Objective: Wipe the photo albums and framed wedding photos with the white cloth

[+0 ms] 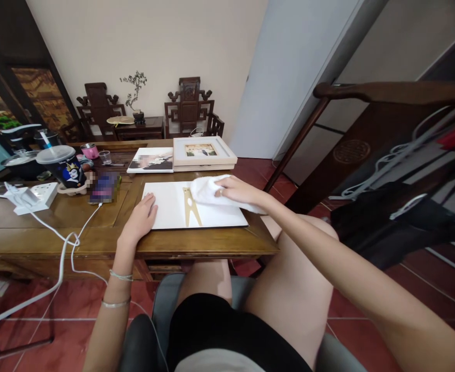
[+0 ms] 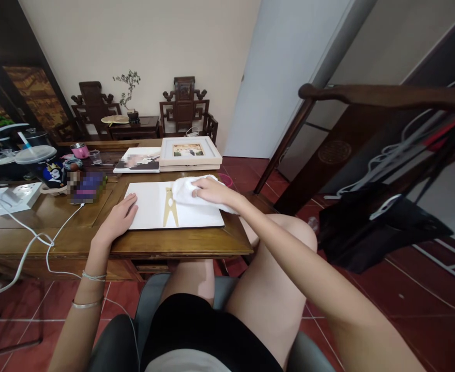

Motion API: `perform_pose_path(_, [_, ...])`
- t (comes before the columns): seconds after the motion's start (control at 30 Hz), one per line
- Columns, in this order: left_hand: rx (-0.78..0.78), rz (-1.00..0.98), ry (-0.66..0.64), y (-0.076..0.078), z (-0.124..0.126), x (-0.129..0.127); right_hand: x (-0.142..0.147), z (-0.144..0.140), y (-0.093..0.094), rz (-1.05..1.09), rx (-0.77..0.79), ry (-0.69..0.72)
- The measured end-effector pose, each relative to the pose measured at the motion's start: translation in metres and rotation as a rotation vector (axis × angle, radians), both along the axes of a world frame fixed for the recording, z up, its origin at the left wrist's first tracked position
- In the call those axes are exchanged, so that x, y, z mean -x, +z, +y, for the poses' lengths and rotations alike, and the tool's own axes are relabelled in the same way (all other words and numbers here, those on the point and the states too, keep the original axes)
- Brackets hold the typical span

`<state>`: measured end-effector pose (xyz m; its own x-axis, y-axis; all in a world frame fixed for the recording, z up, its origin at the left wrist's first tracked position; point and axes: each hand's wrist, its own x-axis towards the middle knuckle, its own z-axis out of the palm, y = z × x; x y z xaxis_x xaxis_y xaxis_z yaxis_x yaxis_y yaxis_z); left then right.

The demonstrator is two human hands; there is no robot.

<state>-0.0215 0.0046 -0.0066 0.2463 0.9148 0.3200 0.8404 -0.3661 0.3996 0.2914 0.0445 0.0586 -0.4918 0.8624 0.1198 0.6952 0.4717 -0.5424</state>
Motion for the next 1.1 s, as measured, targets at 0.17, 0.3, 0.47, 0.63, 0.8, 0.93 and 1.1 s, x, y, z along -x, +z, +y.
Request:
perform_pose_path(0.17, [0.011, 0.0, 0.0, 0.002, -0.002, -0.001, 0.012, 0.046, -0.007, -0.022, -0.063, -0.09])
perform_pose_path(0.3, [0.012, -0.006, -0.004, 0.003, -0.003, -0.001, 0.015, 0.042, -0.014, -0.035, -0.148, -0.1])
perform_pose_path(0.47, [0.014, 0.003, 0.001, 0.003, -0.003, -0.002, 0.003, -0.012, -0.02, -0.044, -0.141, -0.05])
perform_pose_path(0.63, [0.014, -0.001, -0.003, 0.002, -0.002, -0.001, -0.014, -0.081, -0.002, -0.12, 0.002, 0.017])
perform_pose_path(0.8, [-0.005, -0.01, 0.0, 0.0, 0.0, 0.0, -0.017, -0.097, 0.022, -0.154, 0.149, 0.087])
perform_pose_path(0.93, [-0.007, -0.008, -0.008, 0.0, 0.001, 0.001, -0.008, -0.058, 0.015, -0.085, 0.086, 0.079])
perform_pose_path(1.1, [-0.006, -0.004, -0.003, 0.0, 0.0, 0.001, 0.026, 0.001, -0.001, -0.049, -0.067, -0.103])
